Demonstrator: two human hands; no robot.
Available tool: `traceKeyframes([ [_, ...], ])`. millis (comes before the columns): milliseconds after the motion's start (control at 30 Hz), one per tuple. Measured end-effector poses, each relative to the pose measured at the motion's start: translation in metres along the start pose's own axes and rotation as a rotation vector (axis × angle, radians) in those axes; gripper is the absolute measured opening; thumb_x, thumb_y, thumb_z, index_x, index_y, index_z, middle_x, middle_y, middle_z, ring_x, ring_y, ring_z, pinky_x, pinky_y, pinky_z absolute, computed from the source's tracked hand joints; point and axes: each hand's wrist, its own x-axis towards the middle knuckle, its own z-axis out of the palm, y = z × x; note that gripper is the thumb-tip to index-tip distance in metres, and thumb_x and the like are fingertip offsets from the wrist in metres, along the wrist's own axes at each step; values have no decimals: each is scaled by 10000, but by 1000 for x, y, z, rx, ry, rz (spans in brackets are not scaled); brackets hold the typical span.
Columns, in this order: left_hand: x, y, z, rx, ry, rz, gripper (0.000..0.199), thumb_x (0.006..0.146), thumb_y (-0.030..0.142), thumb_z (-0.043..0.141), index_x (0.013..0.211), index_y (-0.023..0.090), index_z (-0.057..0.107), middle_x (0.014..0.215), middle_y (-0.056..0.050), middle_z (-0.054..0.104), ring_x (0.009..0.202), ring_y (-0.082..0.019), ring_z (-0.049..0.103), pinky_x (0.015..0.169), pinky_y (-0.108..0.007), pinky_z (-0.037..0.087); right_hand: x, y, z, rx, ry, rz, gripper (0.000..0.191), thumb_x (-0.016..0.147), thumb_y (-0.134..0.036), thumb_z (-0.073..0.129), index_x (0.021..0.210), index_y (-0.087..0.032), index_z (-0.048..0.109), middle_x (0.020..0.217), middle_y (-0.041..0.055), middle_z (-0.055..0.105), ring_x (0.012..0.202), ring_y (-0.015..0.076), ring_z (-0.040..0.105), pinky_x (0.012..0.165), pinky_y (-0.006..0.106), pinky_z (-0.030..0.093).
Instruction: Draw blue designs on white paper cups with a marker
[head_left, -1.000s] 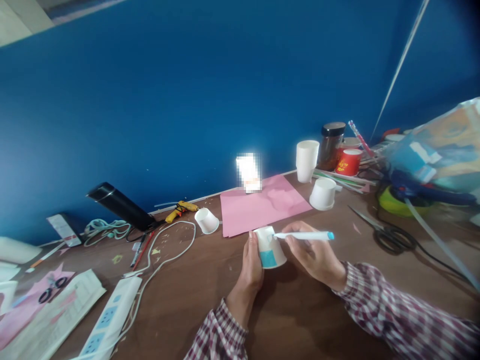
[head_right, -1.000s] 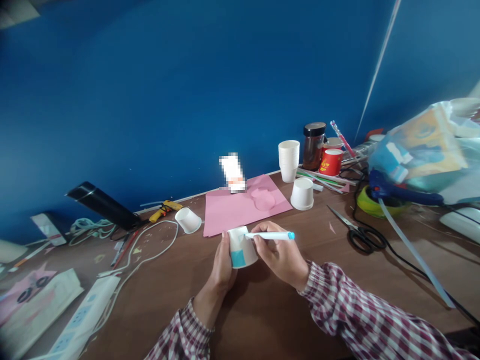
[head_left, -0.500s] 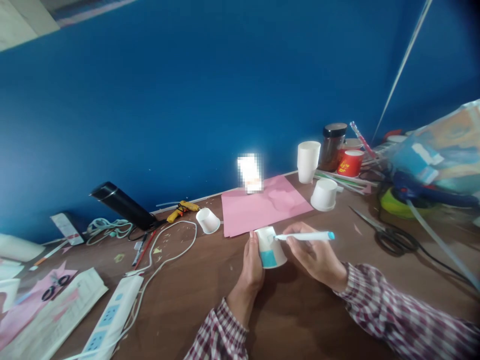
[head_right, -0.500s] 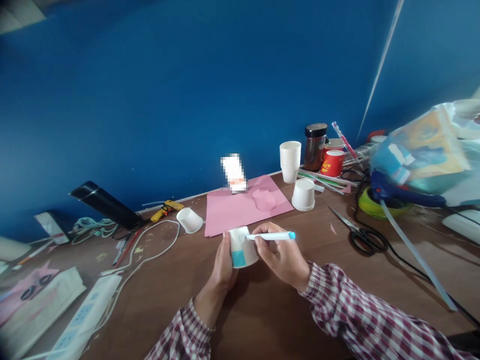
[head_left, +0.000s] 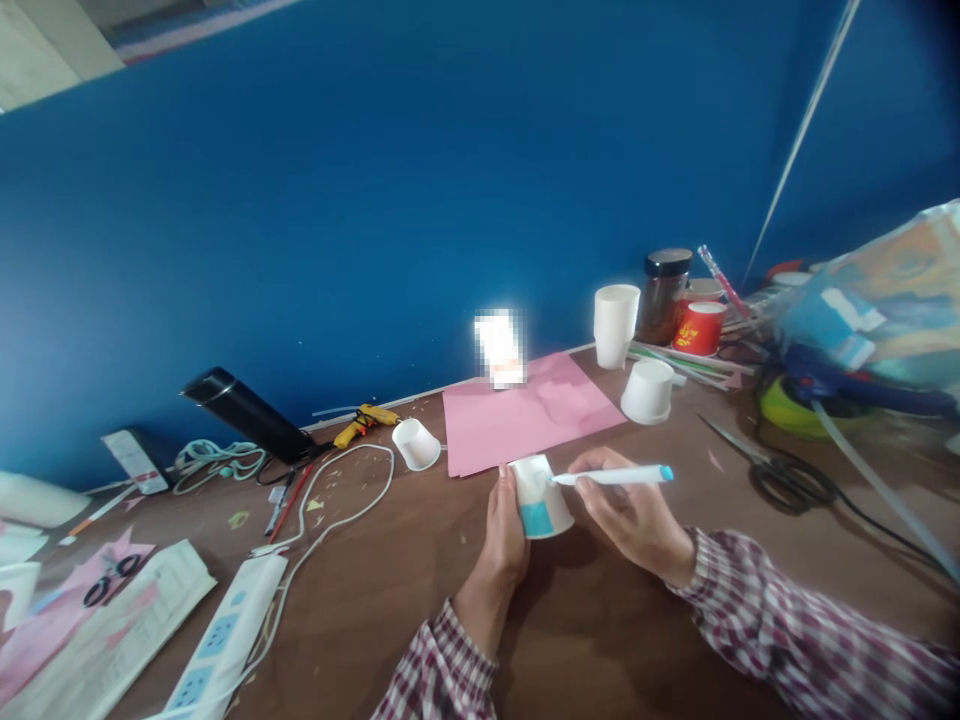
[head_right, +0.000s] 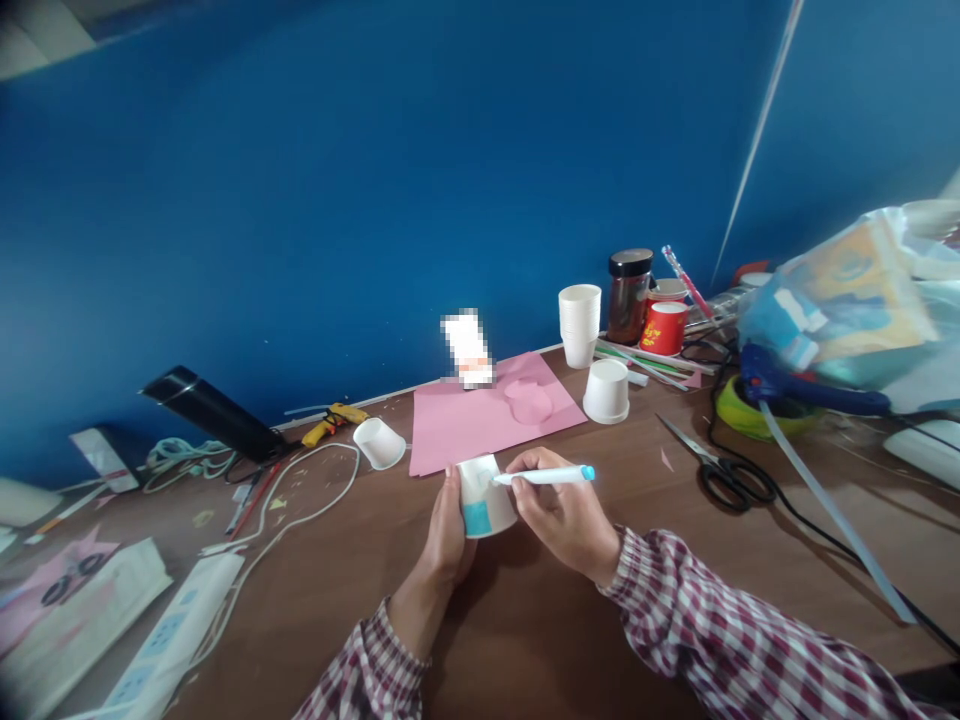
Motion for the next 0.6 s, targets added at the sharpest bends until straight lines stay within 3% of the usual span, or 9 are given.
traceKeyframes([
  [167,0,3,1,-29,3,-47,599,789,649,536,991,103,677,996,-126,713,1026,-267,625,937,-398,456,0,2,2,47,142,40,129,907,-277,513,856,-180,582,713,25,616,597,140,578,529,240,486],
  [433,2,8,5,-134,52,-172,646,728,676,594,992,89,662,930,-133,714,938,-263,662,876,-405,500,5,21,2,148,195,133,274,917,-439,515,851,-178,570,628,5,567,520,126,512,457,230,429],
  [600,4,7,2,-111,39,-87,665,753,704,534,991,98,669,920,-127,717,993,-265,651,936,-390,475,12,37,0,224,320,253,390,854,-532,570,690,-179,544,578,-1,542,524,128,498,484,246,414],
])
